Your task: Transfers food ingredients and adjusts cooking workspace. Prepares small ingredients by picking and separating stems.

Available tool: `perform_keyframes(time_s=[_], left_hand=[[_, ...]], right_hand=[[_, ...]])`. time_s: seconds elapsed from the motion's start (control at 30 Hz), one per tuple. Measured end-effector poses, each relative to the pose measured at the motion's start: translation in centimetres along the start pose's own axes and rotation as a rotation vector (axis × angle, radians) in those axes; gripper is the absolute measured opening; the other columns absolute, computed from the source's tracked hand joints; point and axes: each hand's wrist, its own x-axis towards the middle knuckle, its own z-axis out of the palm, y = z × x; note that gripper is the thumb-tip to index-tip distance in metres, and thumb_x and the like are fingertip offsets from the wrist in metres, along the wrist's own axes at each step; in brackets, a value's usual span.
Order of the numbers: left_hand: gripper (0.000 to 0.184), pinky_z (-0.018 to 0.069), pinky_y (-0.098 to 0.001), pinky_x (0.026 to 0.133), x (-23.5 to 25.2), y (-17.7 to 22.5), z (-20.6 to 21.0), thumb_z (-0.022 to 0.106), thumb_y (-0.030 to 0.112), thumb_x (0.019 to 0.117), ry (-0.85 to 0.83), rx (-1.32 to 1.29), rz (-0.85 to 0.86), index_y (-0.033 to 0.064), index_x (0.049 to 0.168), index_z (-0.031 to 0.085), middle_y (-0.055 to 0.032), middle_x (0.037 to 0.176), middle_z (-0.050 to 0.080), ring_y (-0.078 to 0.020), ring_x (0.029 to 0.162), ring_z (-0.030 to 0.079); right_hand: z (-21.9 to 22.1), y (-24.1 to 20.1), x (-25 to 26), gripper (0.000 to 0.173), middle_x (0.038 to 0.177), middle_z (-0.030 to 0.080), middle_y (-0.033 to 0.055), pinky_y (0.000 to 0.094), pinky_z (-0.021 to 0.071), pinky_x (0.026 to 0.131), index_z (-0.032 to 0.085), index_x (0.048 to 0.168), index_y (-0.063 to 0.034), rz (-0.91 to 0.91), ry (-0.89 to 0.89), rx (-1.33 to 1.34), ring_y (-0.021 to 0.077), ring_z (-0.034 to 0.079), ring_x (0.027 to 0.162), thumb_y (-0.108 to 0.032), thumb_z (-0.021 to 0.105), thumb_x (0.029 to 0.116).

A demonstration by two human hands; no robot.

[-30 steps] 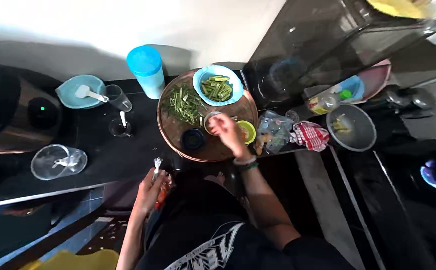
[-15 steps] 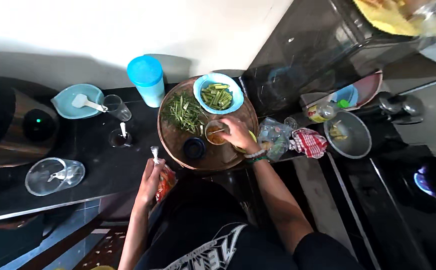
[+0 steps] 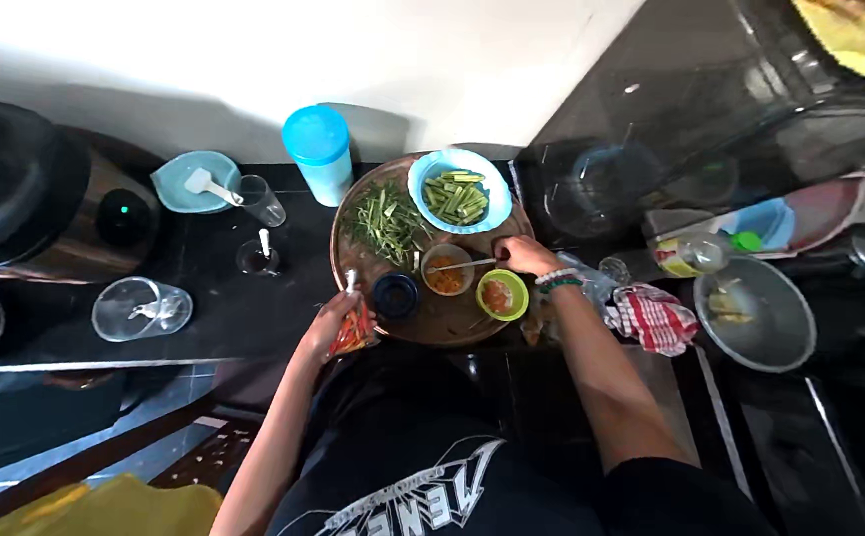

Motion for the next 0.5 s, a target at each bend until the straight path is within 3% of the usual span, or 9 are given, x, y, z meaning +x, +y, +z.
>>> perform_keyframes(time_s=[0.13,0.27,0.37,0.43,0.5], left_hand=[[0.046,0.0605,-0.0398,0.081,4.2,0.1,0.8,0.041,0.033,0.1118,-0.063,0.267,-0.08,0.0107,0.151,0.046,-0.014,0.109,0.07,-0.0217,0.088,0.071],[0.043,0.0577,-0.0411,0.087,4.7,0.3,2.1,0.041,0.035,0.1113,-0.13,0.427,-0.09,0.0059,0.138,0.058,-0.0138,0.113,0.068,-0.0204,0.094,0.068],[0.043,0.0578,-0.0409,0.087,4.8,-0.4,2.4,0.041,0.035,0.1114,-0.142,0.45,-0.07,0.0056,0.136,0.059,-0.014,0.113,0.068,-0.0204,0.094,0.069],[0.045,0.058,-0.0421,0.089,4.6,-0.3,2.3,0.041,0.036,0.1114,-0.122,0.467,-0.05,0.0061,0.142,0.053,-0.016,0.118,0.066,-0.0224,0.099,0.069],[0.046,0.057,-0.0415,0.087,3.7,0.1,2.2,0.041,0.039,0.1109,-0.11,0.444,-0.033,0.0041,0.138,0.053,-0.0153,0.113,0.067,-0.0216,0.095,0.068]], right_hand=[[-1.4,-1.1,-3.3,0.024,0.106,0.07,0.0263,0.0712,0.0505,0.084,0.068,0.113,-0.0041,-0.009,0.122,-0.031,0.0497,0.067,0.101,-0.012,0.074,0.0917],[-1.7,-0.6,-4.8,0.013,0.115,0.066,0.0252,0.0656,0.0515,0.093,0.07,0.109,-0.0019,-0.065,0.237,0.014,0.0457,0.065,0.109,-0.003,0.063,0.0976],[-0.6,0.5,-4.7,0.02,0.119,0.067,0.0244,0.063,0.0511,0.097,0.069,0.117,-0.0011,-0.115,0.302,0.078,0.0431,0.066,0.111,-0.003,0.065,0.0975],[-0.1,1.1,-4.2,0.026,0.117,0.07,0.0234,0.063,0.0501,0.099,0.069,0.121,-0.0019,-0.133,0.258,0.096,0.0423,0.067,0.11,-0.009,0.071,0.0961],[-0.3,1.2,-3.4,0.027,0.112,0.072,0.0228,0.0622,0.0483,0.101,0.071,0.118,-0.0019,-0.111,0.145,0.085,0.0416,0.068,0.109,-0.015,0.074,0.0946]])
